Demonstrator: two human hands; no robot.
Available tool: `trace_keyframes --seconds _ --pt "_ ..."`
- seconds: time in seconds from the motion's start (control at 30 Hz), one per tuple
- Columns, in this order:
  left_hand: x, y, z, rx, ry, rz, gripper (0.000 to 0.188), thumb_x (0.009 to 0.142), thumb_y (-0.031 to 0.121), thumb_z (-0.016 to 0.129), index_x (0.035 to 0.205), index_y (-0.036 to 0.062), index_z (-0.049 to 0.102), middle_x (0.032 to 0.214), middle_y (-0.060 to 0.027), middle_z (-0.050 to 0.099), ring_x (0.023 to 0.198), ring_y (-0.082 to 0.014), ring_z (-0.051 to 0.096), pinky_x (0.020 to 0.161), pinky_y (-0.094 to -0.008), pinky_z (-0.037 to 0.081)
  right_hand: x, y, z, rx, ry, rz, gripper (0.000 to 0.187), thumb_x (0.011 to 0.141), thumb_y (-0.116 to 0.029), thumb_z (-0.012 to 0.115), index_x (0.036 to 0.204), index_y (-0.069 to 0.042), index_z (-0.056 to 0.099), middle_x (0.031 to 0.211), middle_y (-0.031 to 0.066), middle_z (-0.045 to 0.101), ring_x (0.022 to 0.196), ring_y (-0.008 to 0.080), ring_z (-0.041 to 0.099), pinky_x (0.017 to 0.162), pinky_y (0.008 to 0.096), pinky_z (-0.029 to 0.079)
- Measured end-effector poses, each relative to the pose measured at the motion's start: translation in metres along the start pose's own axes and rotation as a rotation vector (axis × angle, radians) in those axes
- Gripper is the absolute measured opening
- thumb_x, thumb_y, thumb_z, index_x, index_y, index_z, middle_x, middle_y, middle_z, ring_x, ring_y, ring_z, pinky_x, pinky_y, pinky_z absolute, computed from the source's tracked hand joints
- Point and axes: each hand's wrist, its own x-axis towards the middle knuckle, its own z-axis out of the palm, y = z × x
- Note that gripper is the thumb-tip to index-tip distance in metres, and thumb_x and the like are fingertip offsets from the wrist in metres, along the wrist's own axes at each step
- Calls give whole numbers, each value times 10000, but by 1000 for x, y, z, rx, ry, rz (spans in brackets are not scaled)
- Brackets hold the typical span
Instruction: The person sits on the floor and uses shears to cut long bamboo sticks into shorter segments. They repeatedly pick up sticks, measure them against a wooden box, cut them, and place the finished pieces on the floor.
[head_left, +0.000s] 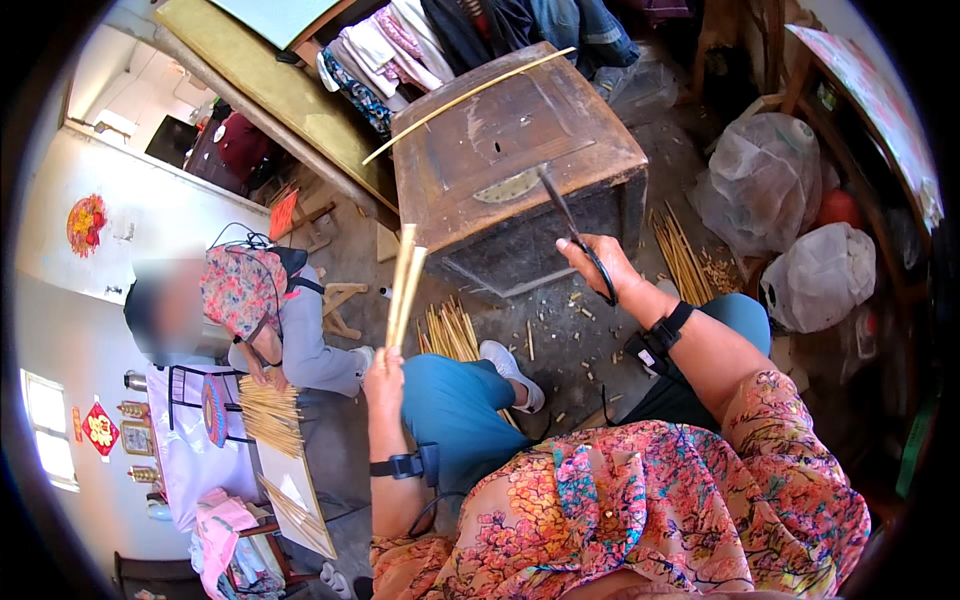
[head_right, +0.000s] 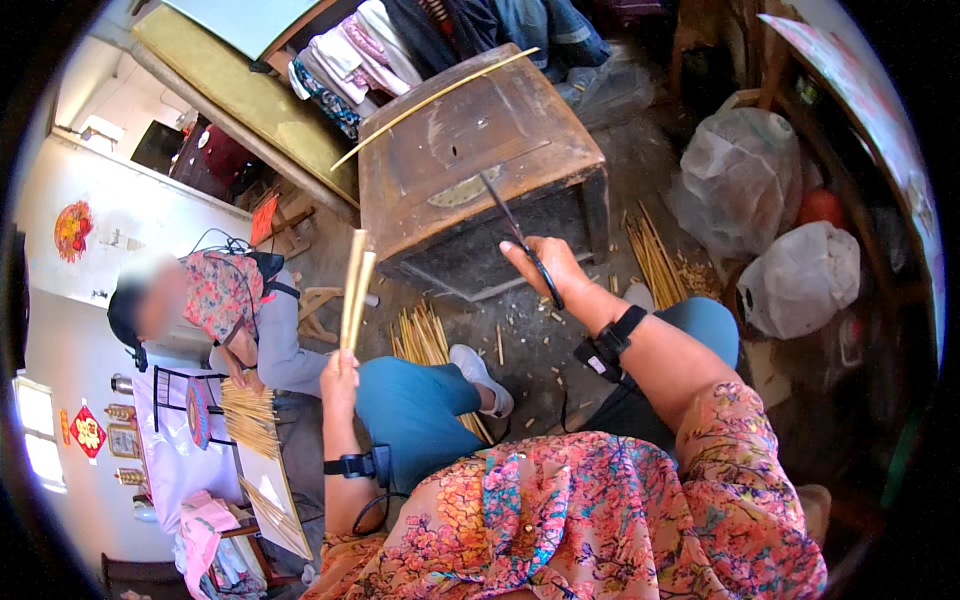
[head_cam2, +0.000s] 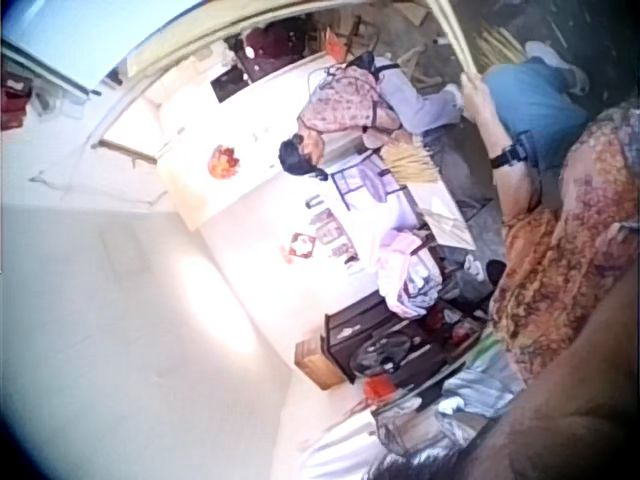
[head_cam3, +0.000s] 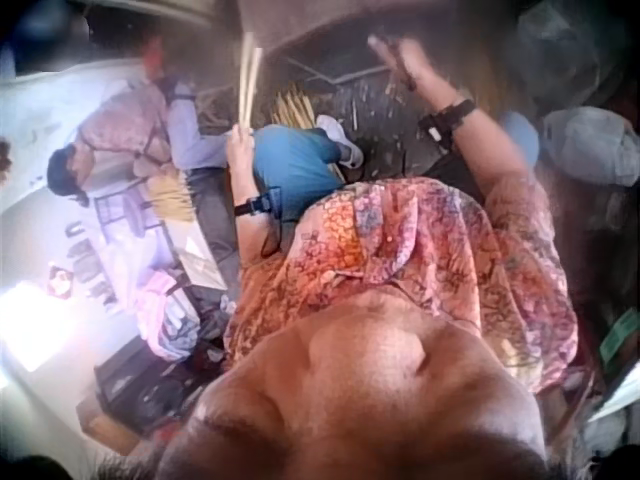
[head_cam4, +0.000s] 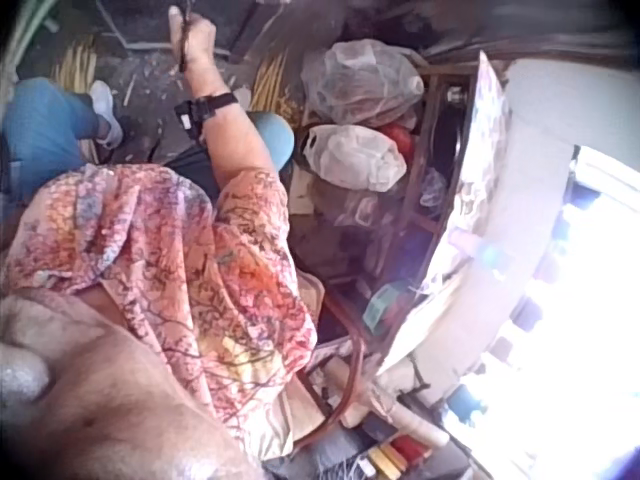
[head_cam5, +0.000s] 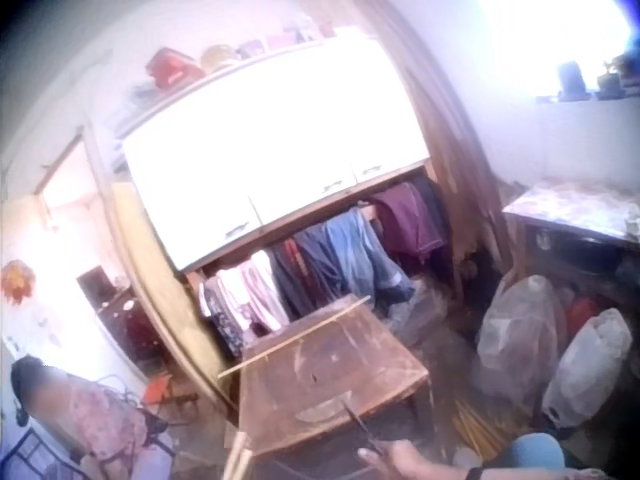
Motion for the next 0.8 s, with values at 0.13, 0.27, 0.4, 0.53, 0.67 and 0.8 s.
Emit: trace_keyframes --seconds 0.13,0.27,0.4,0.53,0.67,0.8 --pt "10 -58 -17 -200 -46 -159 188 921 247 506 883 62 511 566 -21 494 488 -127 477 468 -292 391 2 -35 2 331 -53 188 448 871 -429 579 712 -11 569 524 -2 463 483 94 451 452 272 359" --pt "14 -113 26 -244 -119 -321 123 917 172 502 908 53 473 620 -41 513 498 -131 488 430 -272 402 6 -34 13 151 -69 106 453 871 -404 583 725 25 569 531 91 490 504 148 490 488 330 399" --pt "28 -229 85 -489 -190 -420 203 909 212 514 930 13 480 735 -126 577 593 -201 539 566 -346 477 7 -41 33 -42 -132 -21 425 859 -368 603 738 38 578 562 196 513 516 235 535 527 384 427" --pt "29 -250 154 -654 -244 -514 217 888 201 542 969 4 504 835 -161 590 714 -247 559 658 -371 477 7 -19 42 -111 -127 -73 349 833 -301 648 722 26 594 590 223 548 512 314 572 498 384 432" --pt "20 -266 186 -587 -322 -558 233 873 193 561 997 0 518 897 -177 590 789 -270 561 715 -383 469 8 -9 59 -121 -134 -154 338 796 -303 684 696 9 603 598 228 555 583 379 596 506 399 448" --pt "22 -277 187 -342 -434 -542 256 858 186 579 1024 -3 531 959 -193 591 864 -294 564 772 -394 461 7 0 72 -265 -156 -272 404 793 -365 658 604 -31 530 556 210 539 546 403 564 482 441 447"
